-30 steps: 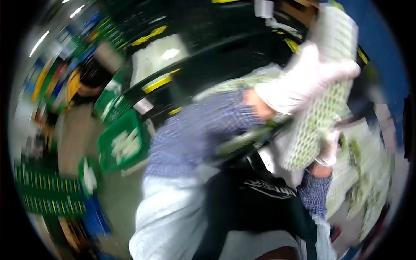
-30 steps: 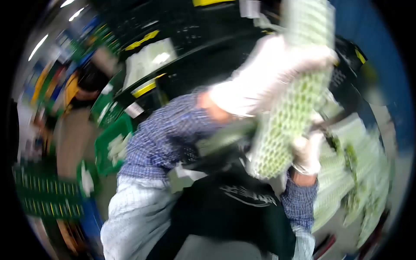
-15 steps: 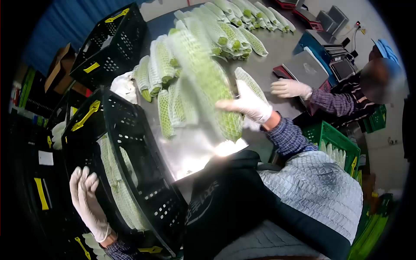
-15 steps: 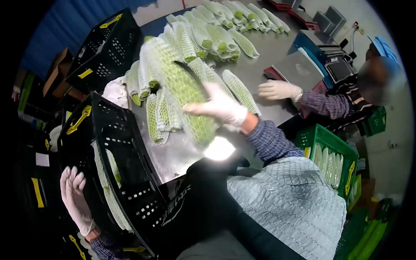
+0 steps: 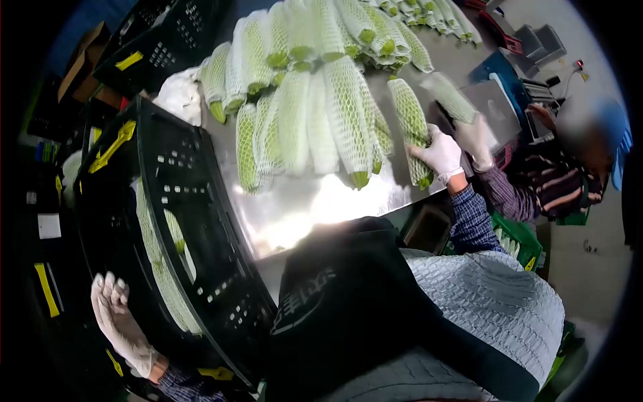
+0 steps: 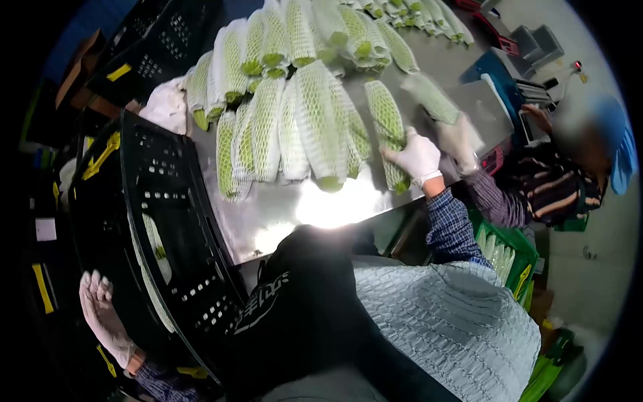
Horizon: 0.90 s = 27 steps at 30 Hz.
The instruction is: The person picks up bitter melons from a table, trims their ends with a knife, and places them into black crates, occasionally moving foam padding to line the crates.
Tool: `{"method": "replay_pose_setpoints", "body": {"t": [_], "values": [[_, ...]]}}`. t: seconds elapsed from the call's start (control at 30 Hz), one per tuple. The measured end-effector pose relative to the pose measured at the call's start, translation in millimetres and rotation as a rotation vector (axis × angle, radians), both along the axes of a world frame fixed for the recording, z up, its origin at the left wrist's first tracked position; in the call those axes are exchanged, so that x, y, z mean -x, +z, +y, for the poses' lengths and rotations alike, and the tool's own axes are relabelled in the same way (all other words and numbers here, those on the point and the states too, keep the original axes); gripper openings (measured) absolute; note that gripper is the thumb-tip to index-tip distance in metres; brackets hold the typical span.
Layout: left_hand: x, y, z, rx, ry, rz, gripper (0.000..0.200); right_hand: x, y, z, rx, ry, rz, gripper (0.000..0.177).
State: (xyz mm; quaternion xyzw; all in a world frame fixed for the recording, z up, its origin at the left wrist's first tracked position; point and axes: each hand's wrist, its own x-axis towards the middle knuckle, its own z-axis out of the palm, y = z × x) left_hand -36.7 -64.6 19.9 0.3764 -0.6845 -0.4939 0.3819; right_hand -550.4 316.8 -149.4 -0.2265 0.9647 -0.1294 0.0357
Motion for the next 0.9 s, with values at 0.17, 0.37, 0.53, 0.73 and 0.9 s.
{"method": "replay_pose_setpoints", "body": {"t": [0.17,0.37,0.53,0.73,0.9], "values": [[14,1,4,-0.053,0.117,-0.004,0.039,32,-26,11,0.138,0.045,-0.087,0.054],[-21,-19,-11,-0.153,0.215,-0.081,0.030,95,-79,34,-0.237,-0.028,0.122,0.066],[-46,-71,-44,-0.173,0.178,-0.311,0.023,56,-4,-29,0.106,0.173,0.213,0.049],[-26,-161,-113,-0.099,0.179,-0.701,0.037,-38,30,-118,0.675,0.487,-0.212,0.050],[-16,-202,-165,-0.036,0.267,-0.986,0.066,-75,33,-144,0.598,0.543,-0.383,0.046]]}}
